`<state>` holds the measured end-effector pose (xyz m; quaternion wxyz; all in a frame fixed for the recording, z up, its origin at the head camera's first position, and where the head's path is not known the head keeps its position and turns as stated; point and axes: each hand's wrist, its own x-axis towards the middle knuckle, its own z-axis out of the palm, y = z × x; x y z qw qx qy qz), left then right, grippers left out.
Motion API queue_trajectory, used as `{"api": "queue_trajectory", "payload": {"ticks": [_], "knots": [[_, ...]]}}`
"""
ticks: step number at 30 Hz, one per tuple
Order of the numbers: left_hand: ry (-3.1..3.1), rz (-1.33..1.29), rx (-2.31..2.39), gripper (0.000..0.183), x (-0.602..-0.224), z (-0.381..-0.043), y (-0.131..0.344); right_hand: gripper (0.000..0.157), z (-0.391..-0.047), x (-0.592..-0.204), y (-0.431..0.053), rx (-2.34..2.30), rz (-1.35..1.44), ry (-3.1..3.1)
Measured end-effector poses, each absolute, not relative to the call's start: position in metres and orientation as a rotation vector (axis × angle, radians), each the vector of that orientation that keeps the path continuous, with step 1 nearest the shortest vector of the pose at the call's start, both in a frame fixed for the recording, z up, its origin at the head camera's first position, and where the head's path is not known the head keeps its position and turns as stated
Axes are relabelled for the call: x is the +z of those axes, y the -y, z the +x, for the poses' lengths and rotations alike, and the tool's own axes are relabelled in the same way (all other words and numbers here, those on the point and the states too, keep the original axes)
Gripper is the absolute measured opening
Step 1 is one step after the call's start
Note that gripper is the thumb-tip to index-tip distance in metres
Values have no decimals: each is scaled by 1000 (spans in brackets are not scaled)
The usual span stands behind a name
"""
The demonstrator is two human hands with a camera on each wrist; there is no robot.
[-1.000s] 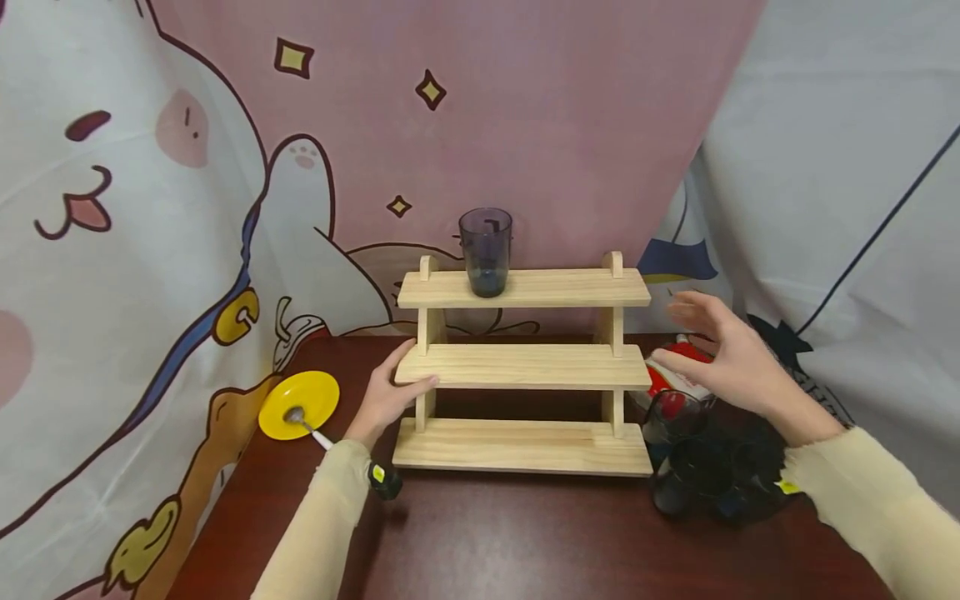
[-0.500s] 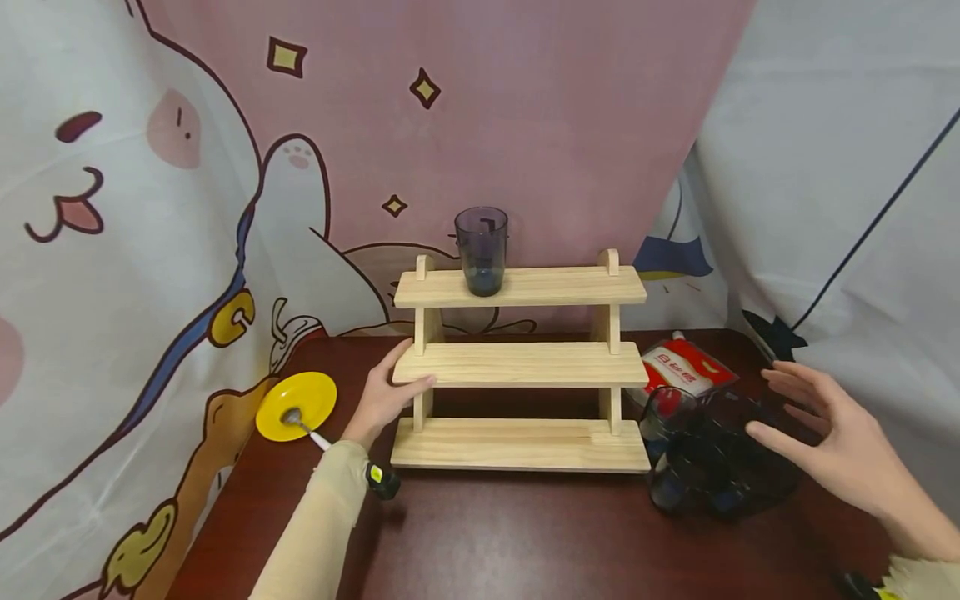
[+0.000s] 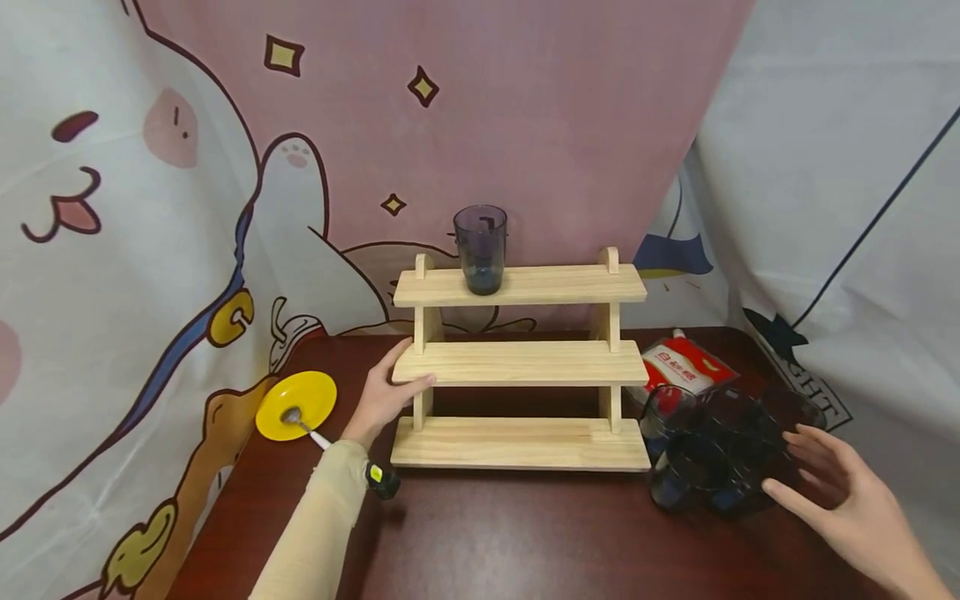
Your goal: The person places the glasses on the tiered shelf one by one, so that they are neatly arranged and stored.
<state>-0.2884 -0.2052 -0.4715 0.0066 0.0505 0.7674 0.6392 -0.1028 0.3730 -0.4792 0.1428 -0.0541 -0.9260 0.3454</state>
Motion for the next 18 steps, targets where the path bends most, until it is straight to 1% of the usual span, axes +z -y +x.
{"api": "queue_trajectory", "payload": {"ticks": [3, 9, 14, 18], "knots": [[-2399, 168, 1998, 86, -464, -282, 203, 104, -104, -488, -372, 1010, -194, 2683], [-2398, 156, 2000, 87, -464, -281, 203, 114, -107, -504, -370, 1052, -225, 2717], [-2390, 154, 2004, 88, -462, -280, 202, 115, -110, -513, -365, 1076, -246, 2722], [-2402, 147, 2000, 87, -465, -282, 203, 112, -112, -518, -359, 1095, -284, 2681]]}}
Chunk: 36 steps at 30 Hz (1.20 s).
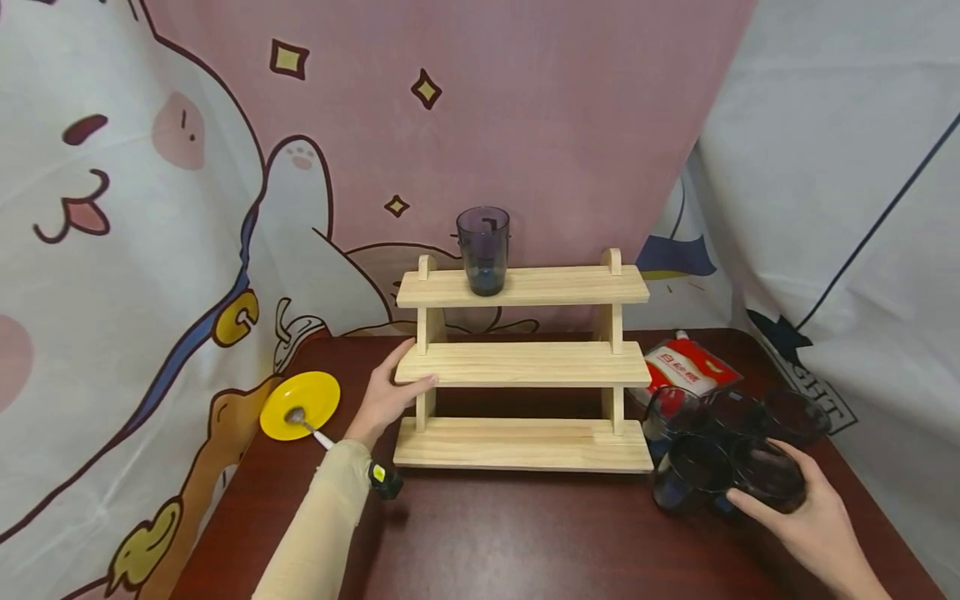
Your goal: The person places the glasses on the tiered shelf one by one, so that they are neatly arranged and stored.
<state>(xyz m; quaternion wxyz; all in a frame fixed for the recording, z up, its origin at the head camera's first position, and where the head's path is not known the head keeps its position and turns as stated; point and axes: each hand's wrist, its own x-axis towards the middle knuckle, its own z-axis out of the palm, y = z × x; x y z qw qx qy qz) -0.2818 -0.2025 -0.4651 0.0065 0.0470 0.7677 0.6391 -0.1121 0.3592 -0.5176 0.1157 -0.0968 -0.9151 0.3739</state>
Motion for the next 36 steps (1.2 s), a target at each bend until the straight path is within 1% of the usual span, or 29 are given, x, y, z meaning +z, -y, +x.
{"api": "queue_trajectory", "payload": {"ticks": [6, 14, 20, 24, 36], "knots": [[-2443, 161, 1991, 85, -492, -297, 208, 104, -112, -526, -356, 1187, -275, 2595], [-2394, 132, 2007, 89, -489, -299, 209, 100, -110, -525, -354, 1210, -383, 2565], [-2391, 143, 2016, 87, -490, -298, 210, 94, -103, -520, -354, 1243, -461, 2503], [-2405, 159, 2024, 85, -491, -298, 210, 90, -98, -509, -354, 1282, -471, 2443], [-2417, 184, 2017, 85, -493, -298, 209, 79, -94, -458, -358, 1340, -329, 2264]]}}
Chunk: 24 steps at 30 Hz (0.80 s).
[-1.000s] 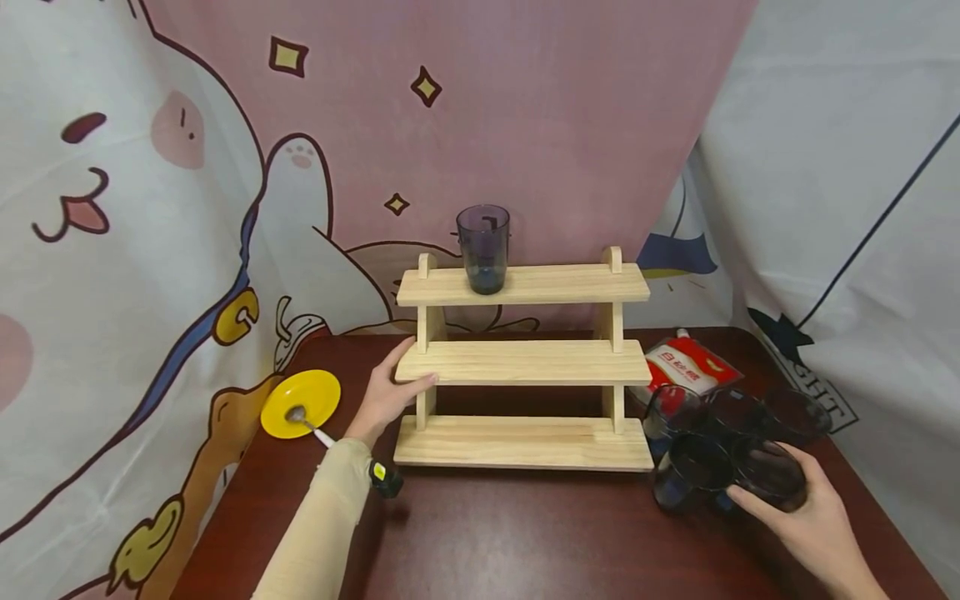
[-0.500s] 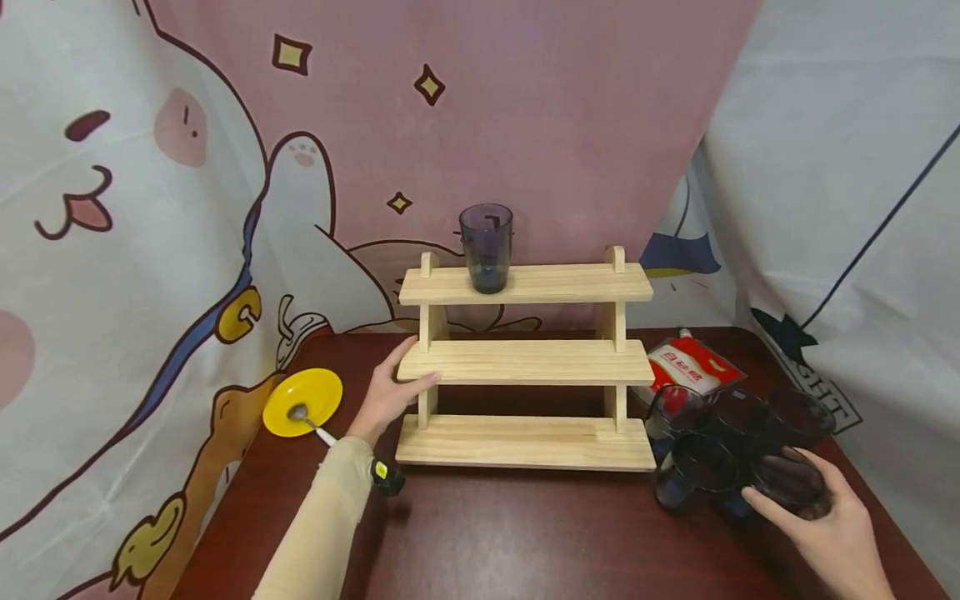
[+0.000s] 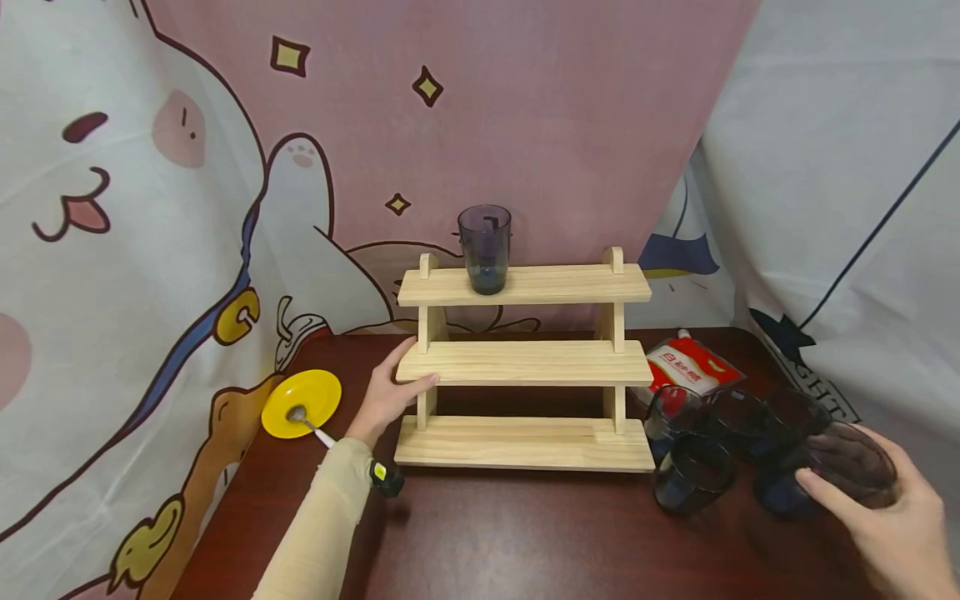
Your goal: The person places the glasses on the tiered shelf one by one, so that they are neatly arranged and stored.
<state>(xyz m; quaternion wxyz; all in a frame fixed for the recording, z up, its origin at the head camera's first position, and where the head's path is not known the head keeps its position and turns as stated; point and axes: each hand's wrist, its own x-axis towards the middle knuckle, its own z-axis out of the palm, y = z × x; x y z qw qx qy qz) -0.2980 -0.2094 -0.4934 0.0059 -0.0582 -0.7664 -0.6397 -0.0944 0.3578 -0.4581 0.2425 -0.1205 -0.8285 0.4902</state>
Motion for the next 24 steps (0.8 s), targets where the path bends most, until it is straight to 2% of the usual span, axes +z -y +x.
{"api": "queue_trajectory", "payload": {"ticks": [18, 24], "knots": [[2419, -142, -2007, 90, -489, -300, 210, 66, -140, -391, -331, 1922, 177, 1829], [2428, -130, -2037, 89, -473, -289, 206, 63, -161, -379, -314, 2053, 324, 1752]]}}
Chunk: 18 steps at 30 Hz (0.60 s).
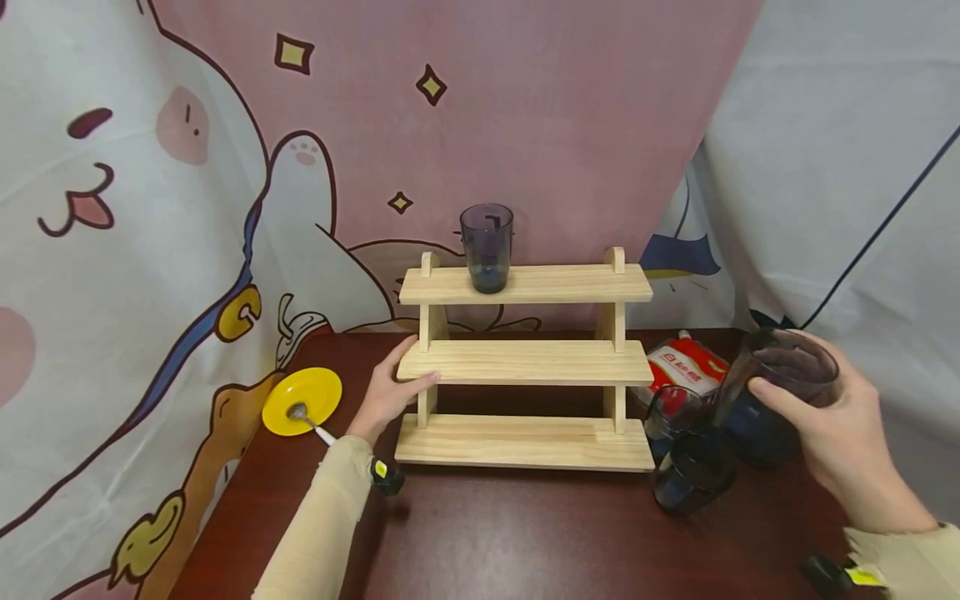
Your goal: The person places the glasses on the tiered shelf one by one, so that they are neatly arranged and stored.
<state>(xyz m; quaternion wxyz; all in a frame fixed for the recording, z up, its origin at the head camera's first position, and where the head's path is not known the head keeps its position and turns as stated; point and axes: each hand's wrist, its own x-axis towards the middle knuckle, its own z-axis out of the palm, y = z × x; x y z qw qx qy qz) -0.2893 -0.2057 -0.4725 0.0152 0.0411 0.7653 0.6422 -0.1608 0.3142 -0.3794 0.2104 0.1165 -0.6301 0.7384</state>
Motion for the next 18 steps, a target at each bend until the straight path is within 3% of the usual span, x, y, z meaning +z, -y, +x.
{"api": "queue_trajectory", "payload": {"ticks": [18], "knots": [[-2359, 137, 2019, 87, -462, -282, 203, 66, -237, -356, -253, 1583, 220, 2263]]}}
